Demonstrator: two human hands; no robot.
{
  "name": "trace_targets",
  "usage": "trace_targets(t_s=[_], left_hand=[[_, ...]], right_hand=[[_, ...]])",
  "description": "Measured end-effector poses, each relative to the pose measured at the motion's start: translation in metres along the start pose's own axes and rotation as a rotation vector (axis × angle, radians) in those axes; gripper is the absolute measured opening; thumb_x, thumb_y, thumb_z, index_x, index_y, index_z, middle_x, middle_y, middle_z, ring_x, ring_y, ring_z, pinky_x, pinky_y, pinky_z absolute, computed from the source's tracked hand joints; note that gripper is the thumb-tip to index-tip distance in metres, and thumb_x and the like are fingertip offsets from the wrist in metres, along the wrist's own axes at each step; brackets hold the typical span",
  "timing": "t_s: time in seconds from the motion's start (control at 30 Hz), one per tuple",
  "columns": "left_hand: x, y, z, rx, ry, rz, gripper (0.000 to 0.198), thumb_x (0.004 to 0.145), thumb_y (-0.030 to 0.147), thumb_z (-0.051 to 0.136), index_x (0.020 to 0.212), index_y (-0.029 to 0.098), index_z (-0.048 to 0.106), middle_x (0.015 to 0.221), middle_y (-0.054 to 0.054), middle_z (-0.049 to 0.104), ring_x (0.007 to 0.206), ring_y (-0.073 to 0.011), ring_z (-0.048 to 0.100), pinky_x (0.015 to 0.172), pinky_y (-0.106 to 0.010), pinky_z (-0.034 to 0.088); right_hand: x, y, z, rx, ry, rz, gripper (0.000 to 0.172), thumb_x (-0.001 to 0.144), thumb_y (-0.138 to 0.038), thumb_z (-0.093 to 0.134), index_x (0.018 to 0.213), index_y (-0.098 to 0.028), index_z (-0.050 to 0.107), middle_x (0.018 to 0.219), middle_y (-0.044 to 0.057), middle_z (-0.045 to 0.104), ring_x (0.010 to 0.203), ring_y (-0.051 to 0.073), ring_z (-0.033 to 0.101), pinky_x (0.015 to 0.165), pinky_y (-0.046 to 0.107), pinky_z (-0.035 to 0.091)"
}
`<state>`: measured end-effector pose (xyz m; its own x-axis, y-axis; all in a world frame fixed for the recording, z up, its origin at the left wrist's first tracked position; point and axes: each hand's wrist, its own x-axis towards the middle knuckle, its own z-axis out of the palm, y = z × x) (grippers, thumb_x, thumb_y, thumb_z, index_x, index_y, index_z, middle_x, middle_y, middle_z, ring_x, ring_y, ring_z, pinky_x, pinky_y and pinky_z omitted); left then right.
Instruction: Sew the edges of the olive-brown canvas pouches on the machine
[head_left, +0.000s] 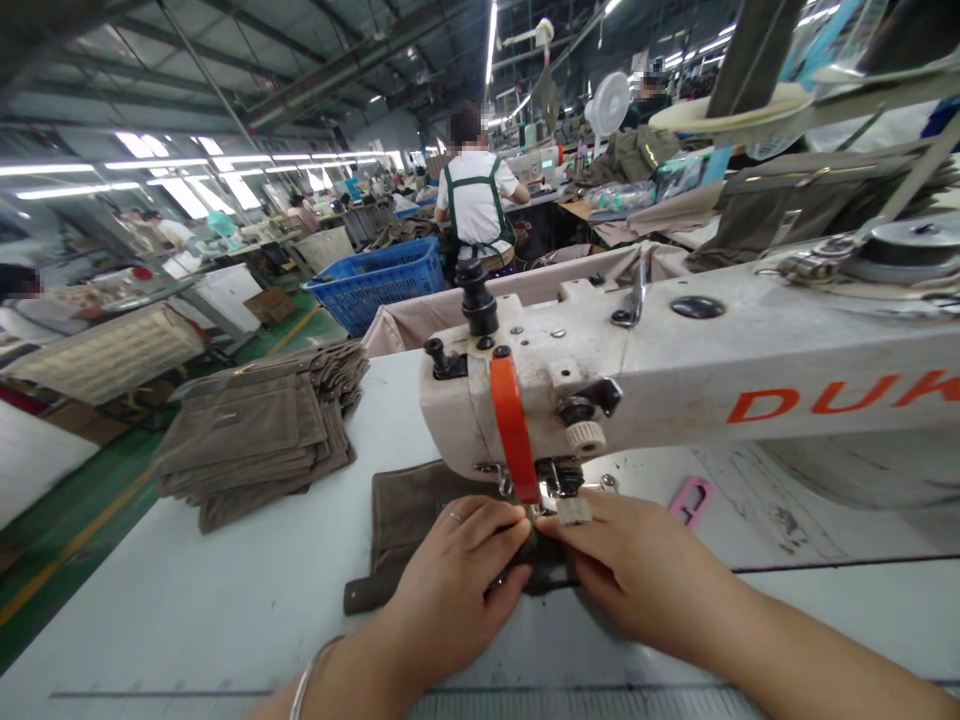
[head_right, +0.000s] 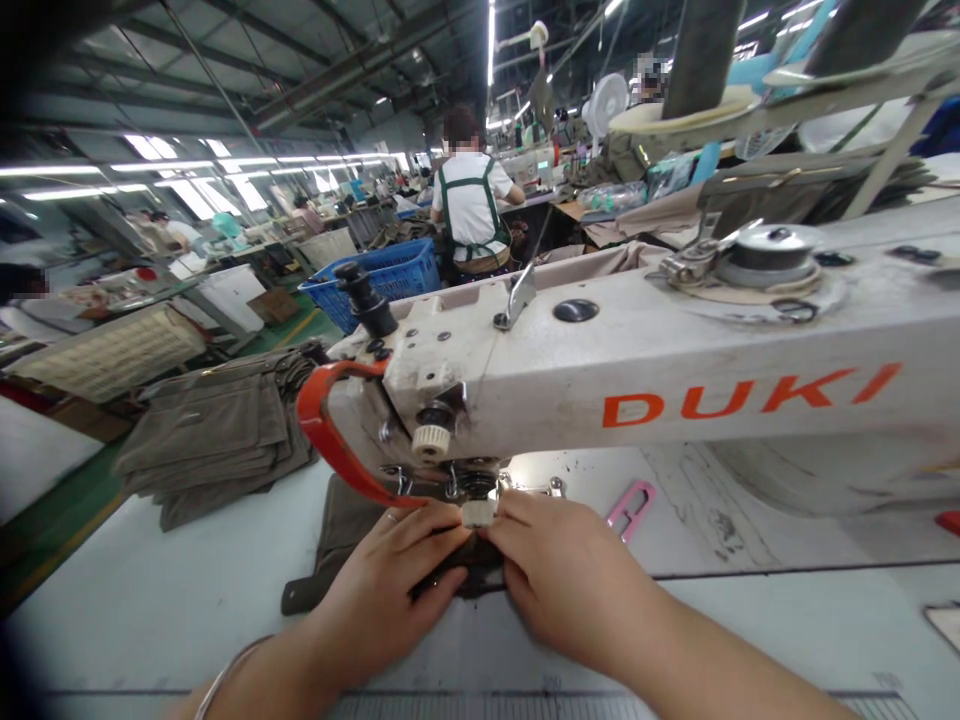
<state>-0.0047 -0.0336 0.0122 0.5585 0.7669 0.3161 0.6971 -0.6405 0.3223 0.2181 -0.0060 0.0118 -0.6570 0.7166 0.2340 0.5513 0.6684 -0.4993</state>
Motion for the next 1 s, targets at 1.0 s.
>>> trace_targets(t_s=[1.0], left_hand=[[0.014,-0.063,-0.007,-0.281,-0.023,0.062,0.017,0.090,0.018,0.065,0.104,0.024,0.072,0.103,-0.004,0.074,0.100,-0.0173,0.068,0.094,-0.035,0.053]], right_hand=[[0.007,0.003,-0.001,-0.139,0.166,0.097,0.014,0.089,-0.018,0.048,0.090,-0.017,0.062,0.096,0.010,0.062,0.097,0.027,0.055,0.084,0.041,0.047]])
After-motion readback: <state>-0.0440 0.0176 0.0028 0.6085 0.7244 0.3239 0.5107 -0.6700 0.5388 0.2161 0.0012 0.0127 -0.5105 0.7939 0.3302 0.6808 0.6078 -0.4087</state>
